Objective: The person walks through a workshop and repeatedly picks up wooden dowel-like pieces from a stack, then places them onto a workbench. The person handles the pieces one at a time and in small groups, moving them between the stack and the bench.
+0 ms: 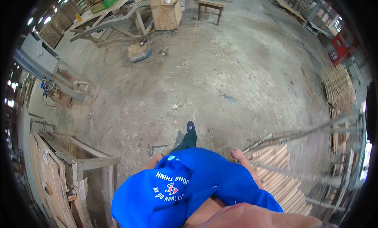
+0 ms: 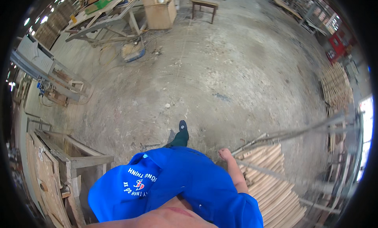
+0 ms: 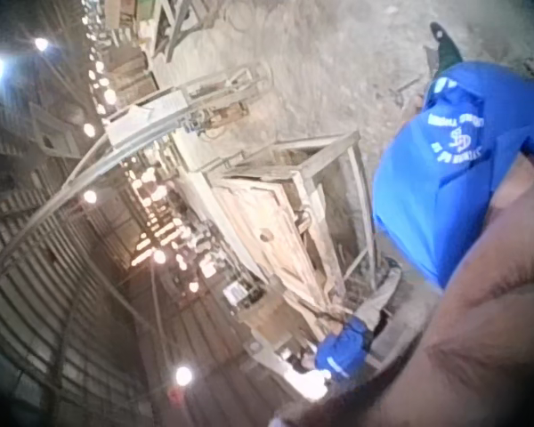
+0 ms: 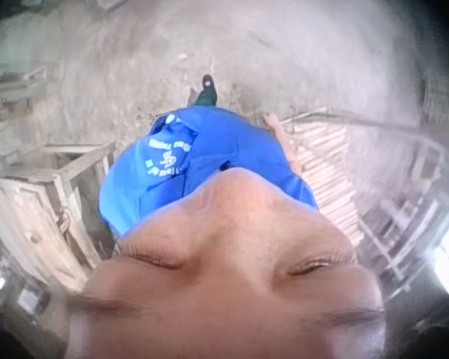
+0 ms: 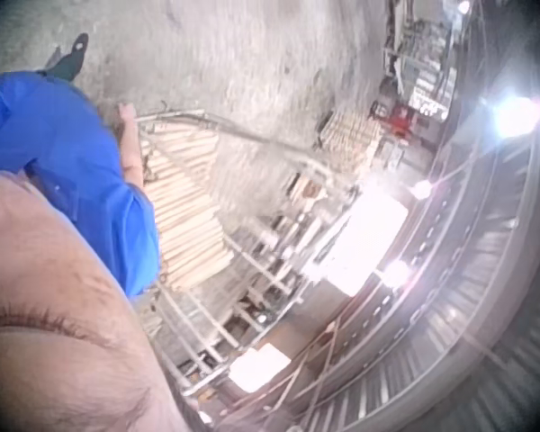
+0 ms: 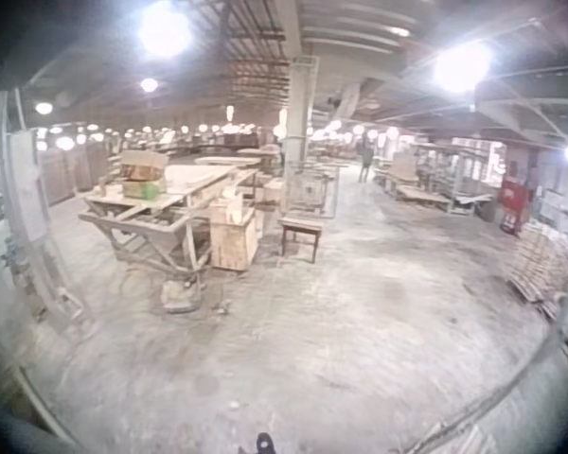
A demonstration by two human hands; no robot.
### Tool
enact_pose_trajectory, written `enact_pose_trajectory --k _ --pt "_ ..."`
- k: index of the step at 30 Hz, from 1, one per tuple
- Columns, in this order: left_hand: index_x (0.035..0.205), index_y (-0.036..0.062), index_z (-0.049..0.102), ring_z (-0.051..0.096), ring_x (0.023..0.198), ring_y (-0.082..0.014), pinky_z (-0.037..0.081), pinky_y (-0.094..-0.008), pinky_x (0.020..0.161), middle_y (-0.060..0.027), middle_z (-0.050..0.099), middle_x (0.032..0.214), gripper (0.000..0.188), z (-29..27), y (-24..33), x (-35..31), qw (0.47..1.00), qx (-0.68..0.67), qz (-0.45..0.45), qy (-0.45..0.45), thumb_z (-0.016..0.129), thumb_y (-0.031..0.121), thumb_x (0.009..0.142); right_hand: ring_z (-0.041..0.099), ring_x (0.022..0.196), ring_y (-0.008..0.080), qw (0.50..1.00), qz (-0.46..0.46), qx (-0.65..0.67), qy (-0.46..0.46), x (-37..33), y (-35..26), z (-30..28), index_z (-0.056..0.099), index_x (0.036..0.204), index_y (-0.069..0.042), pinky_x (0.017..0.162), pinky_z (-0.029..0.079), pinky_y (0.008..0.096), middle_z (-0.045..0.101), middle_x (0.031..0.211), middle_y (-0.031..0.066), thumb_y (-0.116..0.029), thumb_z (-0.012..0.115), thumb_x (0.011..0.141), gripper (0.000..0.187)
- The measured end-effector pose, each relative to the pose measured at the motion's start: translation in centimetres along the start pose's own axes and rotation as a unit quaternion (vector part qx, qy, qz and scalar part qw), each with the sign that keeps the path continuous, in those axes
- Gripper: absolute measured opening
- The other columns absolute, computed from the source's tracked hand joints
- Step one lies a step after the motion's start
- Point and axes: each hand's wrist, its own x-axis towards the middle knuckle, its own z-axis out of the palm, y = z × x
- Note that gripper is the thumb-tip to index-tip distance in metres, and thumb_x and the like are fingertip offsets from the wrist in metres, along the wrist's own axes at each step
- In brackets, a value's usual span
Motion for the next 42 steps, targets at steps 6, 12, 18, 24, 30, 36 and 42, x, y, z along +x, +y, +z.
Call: enact_pose_trajectory --k 6,12,18,24,30,36,42 --pt "0.095 0.0032 0.064 0.060 0.089 -0.0364 0.046 -0.0463 0.078 -0.0230 0.062 0.096 0.029 -13.9 9.5 14.1 0.997 0.060 0.017 0.036 0.046 0.021 0.080 0.058 0.057 0.0180 0.989 -0.147 -0.017 0.006 7.6 -5.2 -7.0 0.063 0.079 0.002 0.051 0.046 0.0311 0.060 0.065 0.0098 -0.017 0.052 0.079 0.022" --pt "0.096 0.0027 0.061 0.058 0.092 -0.0378 0.046 -0.0437 0.079 -0.0216 0.061 0.097 0.027 -26.6 20.8 30.8 0.984 0.048 0.138 0.103 0.044 0.020 0.082 0.062 0.067 0.0212 0.998 0.043 0.039 0.032 14.1 -10.1 -12.8 0.064 0.082 0.003 0.058 0.049 0.0344 0.063 0.073 0.0156 -0.018 0.051 0.080 0.025" --pt "0.096 0.0063 0.062 0.059 0.090 -0.0353 0.047 -0.0421 0.078 -0.0190 0.062 0.097 0.024 -32.0 31.3 41.4 0.968 0.009 0.199 0.150 0.045 0.016 0.081 0.063 0.063 0.0249 0.998 0.048 -0.032 0.020 25.9 -11.0 -19.3 0.065 0.079 0.003 0.058 0.050 0.0370 0.065 0.073 0.0173 -0.020 0.051 0.079 0.027" --pt "0.080 0.0013 0.064 0.061 0.080 -0.0372 0.047 -0.0452 0.074 -0.0217 0.063 0.085 0.028 -31.4 37.3 44.1 0.986 0.089 0.120 0.076 0.047 0.024 0.080 0.063 0.061 0.0250 0.995 0.038 -0.092 0.008 36.5 -16.1 -36.0 0.065 0.078 0.002 0.057 0.050 0.0371 0.064 0.069 0.0160 -0.021 0.050 0.079 0.027" --pt "0.091 0.0052 0.066 0.063 0.077 -0.0356 0.051 -0.0413 0.065 -0.0203 0.064 0.087 0.028 -31.9 40.7 46.8 0.987 0.106 0.111 -0.049 0.050 0.012 0.070 0.062 0.059 0.0225 0.994 0.020 -0.005 0.108 48.9 -26.2 -54.8 0.064 0.083 0.001 0.056 0.050 0.0342 0.064 0.070 0.0145 -0.022 0.049 0.079 0.028" --pt "0.104 0.0092 0.066 0.064 0.079 -0.0334 0.053 -0.0390 0.064 -0.0188 0.065 0.088 0.040 -36.5 47.3 55.6 0.995 -0.033 -0.088 -0.034 0.053 0.009 0.066 0.063 0.061 0.0199 0.987 -0.108 -0.077 0.092 59.4 -38.3 -62.5 0.064 0.094 0.001 0.057 0.050 0.0324 0.065 0.076 0.0124 -0.022 0.052 0.080 0.029" --pt "0.101 0.0074 0.065 0.062 0.084 -0.0345 0.050 -0.0423 0.072 -0.0201 0.063 0.094 0.032 -47.3 55.6 67.7 0.999 0.032 0.010 -0.006 0.050 0.014 0.074 0.064 0.065 0.0203 0.995 -0.072 -0.052 0.055 65.4 -41.9 -66.0 0.064 0.092 0.001 0.061 0.051 0.0329 0.065 0.075 0.0118 -0.021 0.052 0.080 0.028"
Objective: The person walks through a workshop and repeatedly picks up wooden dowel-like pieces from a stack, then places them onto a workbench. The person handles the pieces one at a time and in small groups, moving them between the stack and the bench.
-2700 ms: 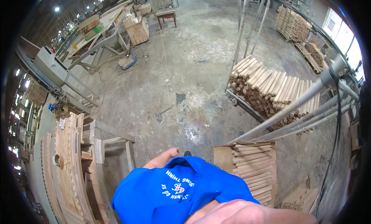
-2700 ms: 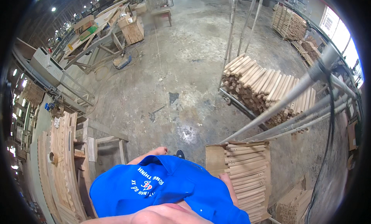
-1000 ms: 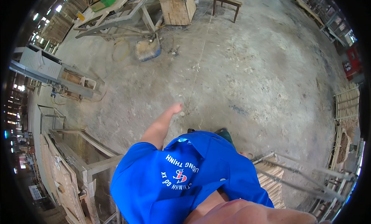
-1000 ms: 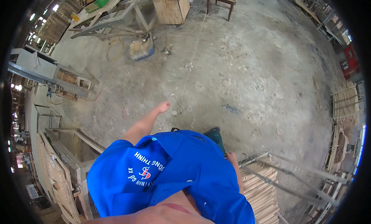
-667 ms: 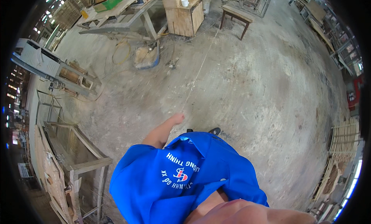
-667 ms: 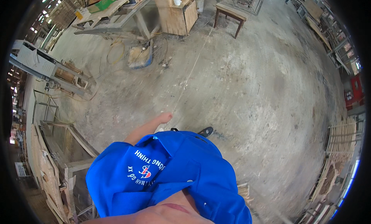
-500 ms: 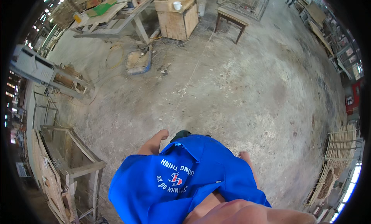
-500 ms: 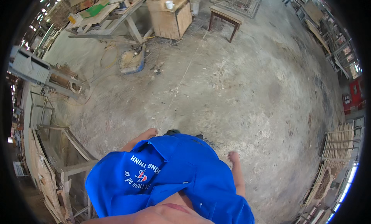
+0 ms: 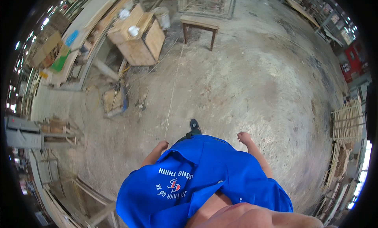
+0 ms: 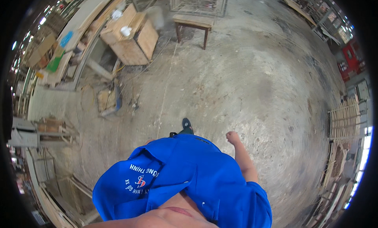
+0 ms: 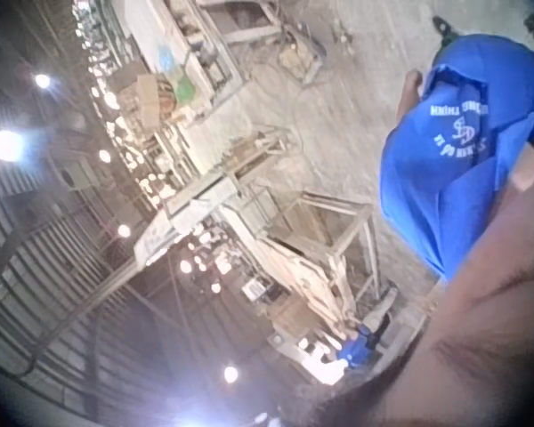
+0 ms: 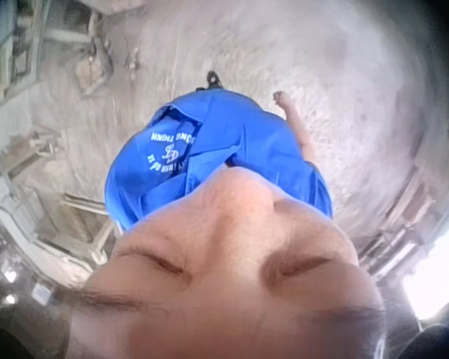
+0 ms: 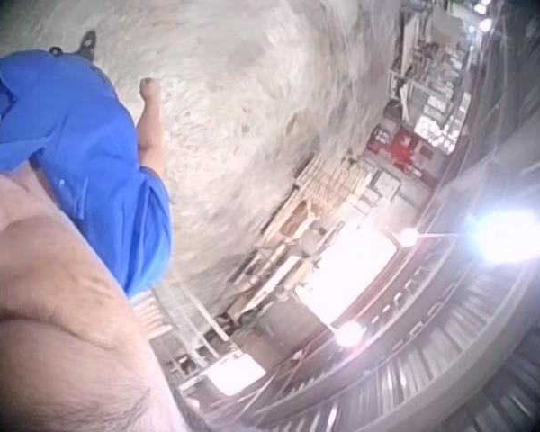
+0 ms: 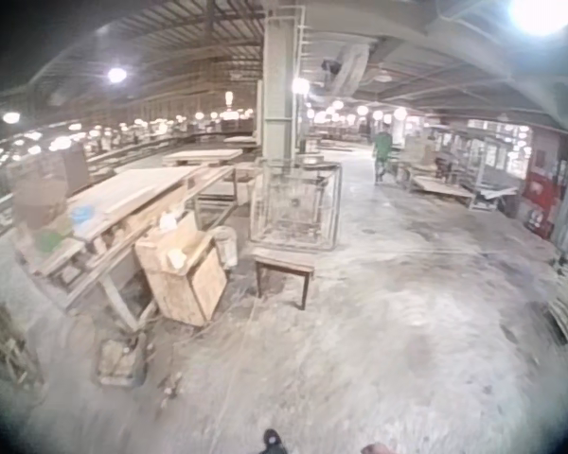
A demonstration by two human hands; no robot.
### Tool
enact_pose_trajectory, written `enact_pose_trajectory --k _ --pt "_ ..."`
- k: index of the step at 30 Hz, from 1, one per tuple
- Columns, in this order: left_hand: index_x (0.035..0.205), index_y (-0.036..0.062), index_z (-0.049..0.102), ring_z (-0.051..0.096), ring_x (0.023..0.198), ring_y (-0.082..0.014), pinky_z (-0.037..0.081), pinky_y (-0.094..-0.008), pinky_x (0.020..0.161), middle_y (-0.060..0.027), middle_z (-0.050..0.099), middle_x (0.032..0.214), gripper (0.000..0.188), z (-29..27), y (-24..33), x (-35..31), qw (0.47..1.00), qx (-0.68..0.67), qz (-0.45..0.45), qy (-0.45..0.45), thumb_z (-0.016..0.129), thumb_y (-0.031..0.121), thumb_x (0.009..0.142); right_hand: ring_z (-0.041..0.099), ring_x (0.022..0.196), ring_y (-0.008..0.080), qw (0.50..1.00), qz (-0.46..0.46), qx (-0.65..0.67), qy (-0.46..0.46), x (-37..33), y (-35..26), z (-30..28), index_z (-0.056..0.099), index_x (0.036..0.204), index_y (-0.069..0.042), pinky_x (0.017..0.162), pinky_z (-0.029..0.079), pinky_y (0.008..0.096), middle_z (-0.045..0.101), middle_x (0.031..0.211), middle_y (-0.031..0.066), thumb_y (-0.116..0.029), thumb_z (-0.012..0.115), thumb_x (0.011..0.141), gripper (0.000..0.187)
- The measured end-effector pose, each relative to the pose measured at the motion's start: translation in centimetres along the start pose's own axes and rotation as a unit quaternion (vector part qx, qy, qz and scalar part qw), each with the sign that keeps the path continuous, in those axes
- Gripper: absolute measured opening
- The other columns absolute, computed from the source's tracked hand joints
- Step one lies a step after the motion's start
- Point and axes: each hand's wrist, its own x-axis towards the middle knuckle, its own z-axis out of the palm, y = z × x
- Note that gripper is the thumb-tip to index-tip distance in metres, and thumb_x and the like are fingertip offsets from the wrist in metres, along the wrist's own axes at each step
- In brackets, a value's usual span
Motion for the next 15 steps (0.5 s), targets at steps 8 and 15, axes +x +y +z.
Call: enact_pose_trajectory --k 8,15 --pt "0.095 0.0025 0.061 0.060 0.087 -0.0335 0.047 -0.0411 0.075 -0.0185 0.063 0.092 0.024 -17.6 14.4 18.8 0.986 0.074 0.120 0.088 0.049 0.019 0.082 0.065 0.065 0.0236 0.970 0.196 0.144 0.016 2.0 0.2 -4.5 0.066 0.080 0.000 0.060 0.052 0.0356 0.066 0.072 0.0117 -0.019 0.051 0.076 0.024" --pt "0.098 0.0046 0.060 0.060 0.090 -0.0280 0.046 -0.0377 0.075 -0.0160 0.063 0.095 0.021 -24.9 25.2 30.2 0.986 -0.001 0.147 0.083 0.050 0.017 0.083 0.064 0.073 0.0241 0.987 0.155 0.032 -0.011 13.5 -0.3 -8.9 0.065 0.081 -0.001 0.066 0.051 0.0368 0.065 0.079 0.0130 -0.022 0.054 0.075 0.025"
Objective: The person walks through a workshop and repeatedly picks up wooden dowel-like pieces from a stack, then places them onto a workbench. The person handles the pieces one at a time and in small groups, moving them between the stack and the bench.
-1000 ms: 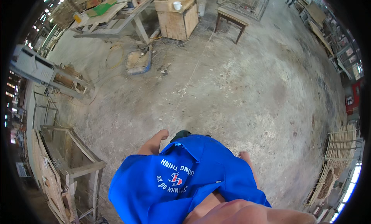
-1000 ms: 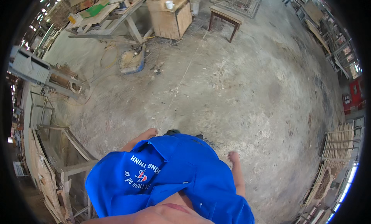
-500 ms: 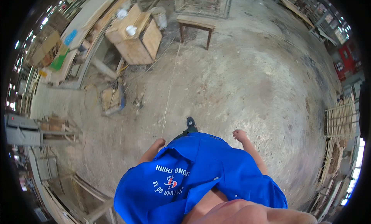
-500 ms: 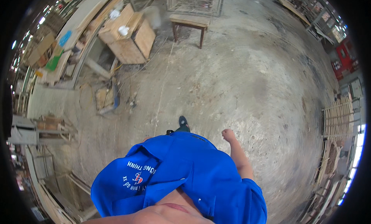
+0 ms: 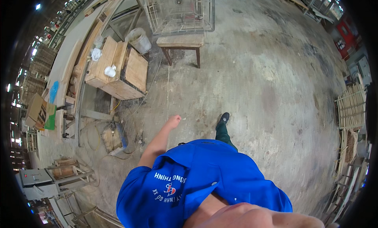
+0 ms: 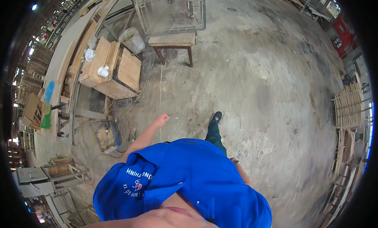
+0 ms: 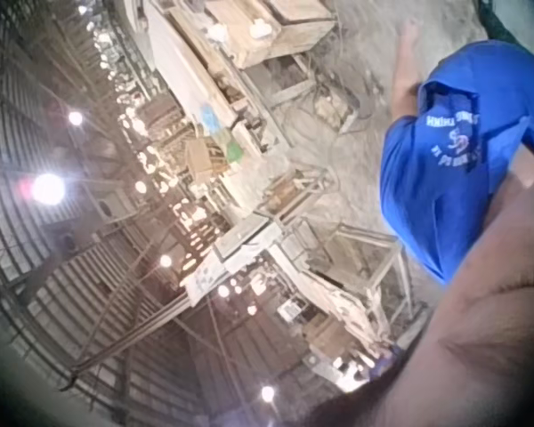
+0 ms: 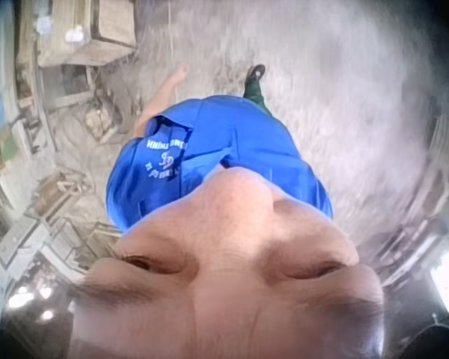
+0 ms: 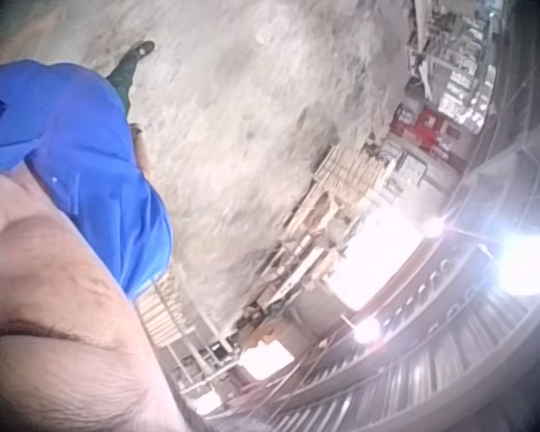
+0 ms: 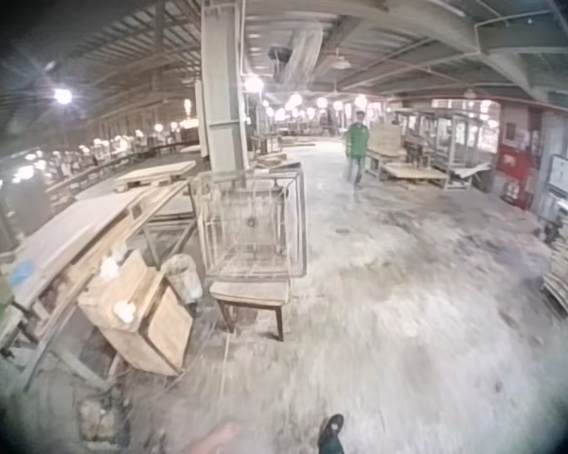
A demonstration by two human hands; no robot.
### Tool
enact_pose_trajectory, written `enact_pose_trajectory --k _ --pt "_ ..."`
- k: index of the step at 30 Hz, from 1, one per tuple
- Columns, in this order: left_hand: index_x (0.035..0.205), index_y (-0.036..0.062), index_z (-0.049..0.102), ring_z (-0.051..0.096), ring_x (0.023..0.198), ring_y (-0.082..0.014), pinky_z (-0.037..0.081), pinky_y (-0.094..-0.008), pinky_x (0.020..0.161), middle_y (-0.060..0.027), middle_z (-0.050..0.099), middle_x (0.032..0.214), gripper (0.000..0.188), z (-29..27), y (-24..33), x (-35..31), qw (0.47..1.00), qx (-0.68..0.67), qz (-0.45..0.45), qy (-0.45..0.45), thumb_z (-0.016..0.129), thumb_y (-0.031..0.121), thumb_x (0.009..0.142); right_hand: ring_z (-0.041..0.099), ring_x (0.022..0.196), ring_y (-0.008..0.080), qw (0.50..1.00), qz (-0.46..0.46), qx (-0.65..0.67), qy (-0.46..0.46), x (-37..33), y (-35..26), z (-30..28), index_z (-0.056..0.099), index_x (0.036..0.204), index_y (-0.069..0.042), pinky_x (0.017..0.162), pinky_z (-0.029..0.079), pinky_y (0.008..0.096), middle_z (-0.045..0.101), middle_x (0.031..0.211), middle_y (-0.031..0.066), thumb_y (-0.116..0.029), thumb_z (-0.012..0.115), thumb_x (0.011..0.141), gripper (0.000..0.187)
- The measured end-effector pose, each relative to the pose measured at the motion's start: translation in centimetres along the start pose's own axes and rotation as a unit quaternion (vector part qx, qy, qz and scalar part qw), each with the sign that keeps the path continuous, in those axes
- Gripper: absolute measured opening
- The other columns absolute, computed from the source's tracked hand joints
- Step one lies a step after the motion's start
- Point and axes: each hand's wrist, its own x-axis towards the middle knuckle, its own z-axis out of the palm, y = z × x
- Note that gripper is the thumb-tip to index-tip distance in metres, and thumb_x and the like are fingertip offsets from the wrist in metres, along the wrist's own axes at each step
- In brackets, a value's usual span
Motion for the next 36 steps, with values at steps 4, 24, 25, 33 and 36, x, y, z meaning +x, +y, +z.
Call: enact_pose_trajectory --k 4,24,25,33,36 --pt "0.090 0.0030 0.061 0.060 0.086 -0.0338 0.046 -0.0416 0.071 -0.0190 0.063 0.089 0.021 -0.8 3.8 3.2 0.996 0.090 0.017 -0.018 0.048 0.018 0.082 0.064 0.077 0.0260 0.997 -0.068 -0.036 -0.021 10.6 -3.2 -7.5 0.065 0.082 -0.002 0.069 0.050 0.0377 0.065 0.084 0.0149 -0.027 0.054 0.076 0.028" --pt "0.101 0.0050 0.064 0.063 0.086 -0.0264 0.048 -0.0366 0.075 -0.0149 0.066 0.092 0.032 -7.6 10.3 22.1 0.948 -0.136 -0.287 -0.003 0.050 0.006 0.073 0.063 0.064 0.0208 0.975 -0.200 -0.087 0.035 40.2 -36.2 -40.0 0.064 0.091 -0.001 0.062 0.050 0.0334 0.064 0.077 0.0130 -0.023 0.053 0.079 0.027" --pt "0.101 0.0048 0.064 0.063 0.086 -0.0268 0.048 -0.0370 0.076 -0.0152 0.066 0.091 0.031 -8.8 10.7 24.1 0.953 -0.143 -0.267 0.003 0.051 0.006 0.073 0.063 0.066 0.0223 0.981 -0.181 -0.061 0.032 40.8 -35.3 -39.5 0.064 0.087 -0.002 0.063 0.050 0.0353 0.064 0.075 0.0145 -0.027 0.052 0.079 0.029" --pt "0.103 0.0039 0.061 0.058 0.099 -0.0308 0.045 -0.0391 0.084 -0.0189 0.062 0.102 0.027 -18.5 8.1 35.2 0.967 -0.141 -0.209 0.041 0.051 0.014 0.080 0.063 0.073 0.0278 0.939 -0.213 -0.249 -0.104 45.3 -33.0 -36.6 0.066 0.078 -0.006 0.066 0.050 0.0404 0.065 0.076 0.0129 -0.030 0.056 0.074 0.026" --pt "0.102 0.0019 0.059 0.060 0.082 -0.0239 0.047 -0.0358 0.073 -0.0116 0.064 0.090 0.025 -20.8 5.9 39.4 0.966 -0.139 -0.166 0.141 0.046 0.010 0.082 0.063 0.075 0.0290 0.838 -0.336 -0.413 -0.121 49.5 -34.3 -38.2 0.066 0.076 -0.009 0.066 0.049 0.0416 0.066 0.077 0.0111 -0.030 0.057 0.072 0.024"
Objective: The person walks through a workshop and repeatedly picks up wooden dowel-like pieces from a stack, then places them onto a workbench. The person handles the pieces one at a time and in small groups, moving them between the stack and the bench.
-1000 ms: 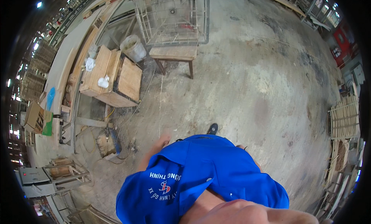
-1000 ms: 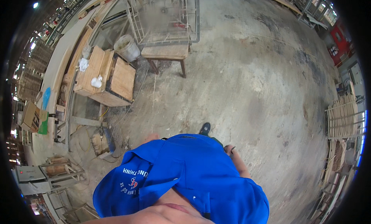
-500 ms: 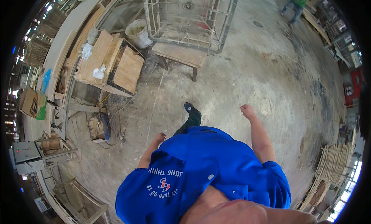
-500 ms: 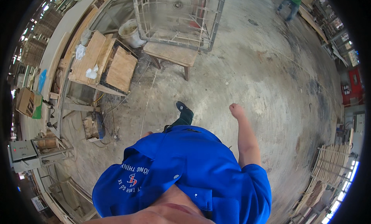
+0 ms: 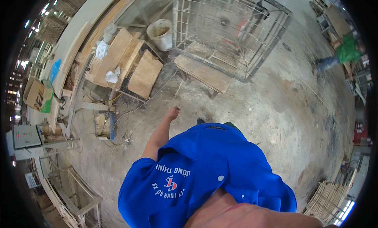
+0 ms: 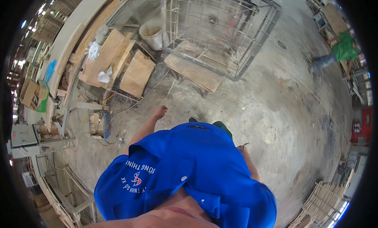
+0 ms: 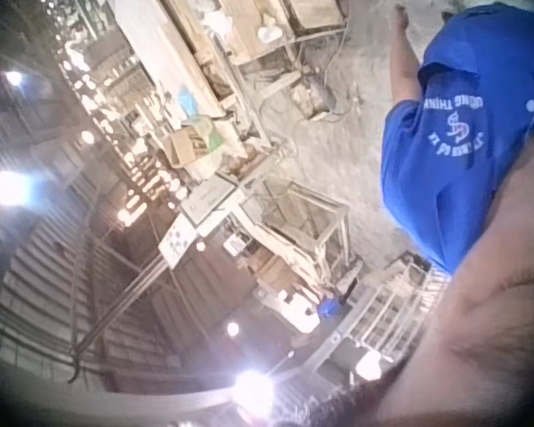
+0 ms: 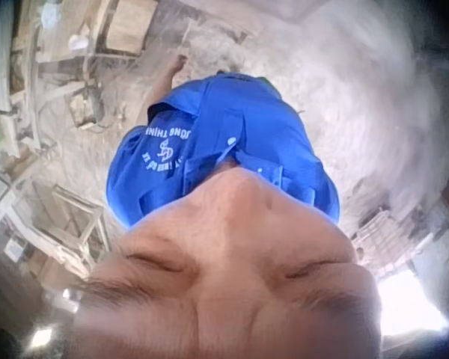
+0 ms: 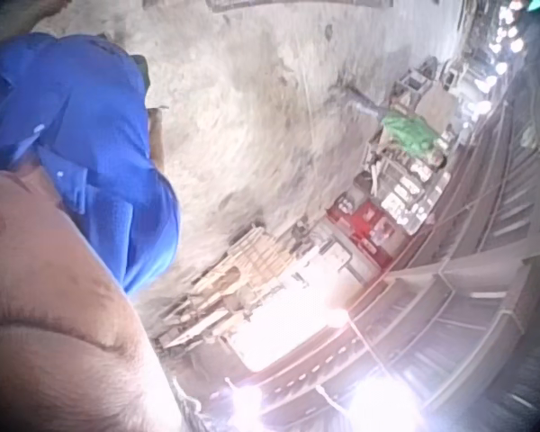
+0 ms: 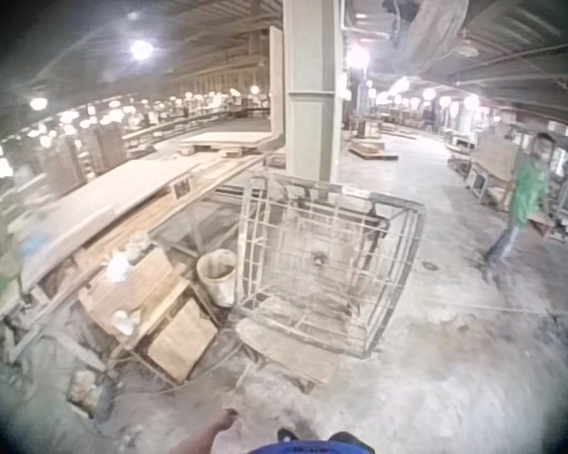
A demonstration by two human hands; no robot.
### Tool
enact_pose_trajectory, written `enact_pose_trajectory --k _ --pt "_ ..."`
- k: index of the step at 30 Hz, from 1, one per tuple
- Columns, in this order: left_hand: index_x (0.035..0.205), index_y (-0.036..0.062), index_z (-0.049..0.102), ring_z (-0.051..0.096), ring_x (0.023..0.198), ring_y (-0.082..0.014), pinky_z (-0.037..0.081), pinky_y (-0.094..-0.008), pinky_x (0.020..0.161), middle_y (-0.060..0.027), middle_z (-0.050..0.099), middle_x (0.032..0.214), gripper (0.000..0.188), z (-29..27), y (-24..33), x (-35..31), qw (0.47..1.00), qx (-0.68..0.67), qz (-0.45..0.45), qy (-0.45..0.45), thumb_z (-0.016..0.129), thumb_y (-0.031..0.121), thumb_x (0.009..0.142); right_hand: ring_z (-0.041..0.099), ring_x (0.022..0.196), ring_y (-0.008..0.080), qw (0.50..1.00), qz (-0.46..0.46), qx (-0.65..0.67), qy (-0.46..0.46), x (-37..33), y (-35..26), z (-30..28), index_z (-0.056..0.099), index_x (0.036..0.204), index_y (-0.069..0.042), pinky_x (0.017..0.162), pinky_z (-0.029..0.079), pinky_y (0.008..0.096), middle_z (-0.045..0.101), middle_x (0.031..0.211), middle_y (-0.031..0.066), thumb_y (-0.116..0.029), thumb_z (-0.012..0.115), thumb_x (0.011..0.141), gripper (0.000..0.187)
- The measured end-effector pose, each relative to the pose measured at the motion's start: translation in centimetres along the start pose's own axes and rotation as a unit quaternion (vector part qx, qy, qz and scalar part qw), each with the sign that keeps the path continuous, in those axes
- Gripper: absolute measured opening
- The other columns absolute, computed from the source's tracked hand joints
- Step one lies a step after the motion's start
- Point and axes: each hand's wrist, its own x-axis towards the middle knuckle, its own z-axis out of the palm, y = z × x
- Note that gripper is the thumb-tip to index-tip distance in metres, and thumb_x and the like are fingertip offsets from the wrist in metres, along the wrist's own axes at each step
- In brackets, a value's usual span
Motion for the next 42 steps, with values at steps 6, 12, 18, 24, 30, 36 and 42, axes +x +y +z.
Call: enact_pose_trajectory --k 6,12,18,24,30,36,42 --pt "0.100 0.0027 0.060 0.058 0.095 -0.0353 0.045 -0.0397 0.081 -0.0193 0.062 0.097 0.027 -1.9 -1.0 0.6 0.972 -0.217 -0.058 0.075 0.044 0.017 0.084 0.063 0.078 0.0248 0.979 -0.065 -0.191 -0.036 8.7 -1.9 -12.5 0.066 0.072 -0.009 0.065 0.050 0.0364 0.066 0.077 0.0074 -0.021 0.059 0.069 0.014" --pt "0.096 -0.0004 0.060 0.062 0.083 -0.0324 0.047 -0.0401 0.072 -0.0201 0.064 0.084 0.031 1.4 -3.0 -11.2 0.974 0.002 -0.200 0.108 0.050 0.026 0.082 0.059 0.050 0.0169 0.957 0.064 0.274 0.067 15.8 -5.1 -21.5 0.060 0.072 -0.004 0.042 0.044 0.0307 0.060 0.067 0.0085 -0.021 0.050 0.078 0.020" --pt "0.096 0.0005 0.060 0.062 0.080 -0.0306 0.048 -0.0395 0.071 -0.0200 0.064 0.085 0.029 6.7 -1.8 -17.9 0.937 -0.164 -0.304 0.050 0.049 0.023 0.082 0.064 0.069 0.0221 0.996 -0.050 -0.073 -0.026 21.8 -4.5 -26.1 0.064 0.073 -0.006 0.060 0.051 0.0339 0.065 0.075 0.0085 -0.011 0.058 0.071 0.008" --pt "0.097 0.0013 0.060 0.062 0.078 -0.0288 0.048 -0.0390 0.070 -0.0200 0.064 0.087 0.027 6.7 -2.0 -17.4 0.910 -0.230 -0.337 0.082 0.048 0.020 0.081 0.064 0.069 0.0247 0.990 0.038 0.091 -0.101 22.9 -9.1 -26.2 0.064 0.071 -0.005 0.061 0.051 0.0353 0.064 0.073 0.0106 -0.014 0.057 0.073 0.011" --pt "0.098 0.0022 0.059 0.062 0.076 -0.0270 0.048 -0.0385 0.069 -0.0200 0.064 0.089 0.026 4.4 -2.5 -13.2 0.917 -0.245 -0.293 0.113 0.047 0.017 0.081 0.056 0.049 0.0179 0.985 -0.114 0.123 -0.028 25.2 -8.1 -25.8 0.061 0.078 -0.004 0.041 0.043 0.0324 0.060 0.068 0.0096 -0.023 0.052 0.077 0.020" --pt "0.099 0.0029 0.059 0.062 0.072 -0.0231 0.049 -0.0365 0.066 -0.0183 0.064 0.088 0.026 1.8 -2.4 -10.7 0.876 -0.373 -0.266 0.151 0.046 0.012 0.079 0.060 0.053 0.0202 0.990 -0.122 0.066 -0.016 22.6 -4.9 -23.2 0.061 0.079 -0.003 0.045 0.046 0.0338 0.062 0.071 0.0098 -0.021 0.053 0.078 0.019" --pt "0.101 0.0017 0.057 0.062 0.070 -0.0206 0.048 -0.0332 0.062 -0.0131 0.065 0.082 0.028 1.6 -3.0 -11.0 0.834 -0.410 -0.342 0.139 0.047 0.004 0.075 0.062 0.054 0.0205 0.966 0.116 0.212 -0.092 18.1 -7.3 -21.9 0.061 0.082 -0.002 0.045 0.048 0.0352 0.064 0.073 0.0101 -0.020 0.048 0.081 0.022"
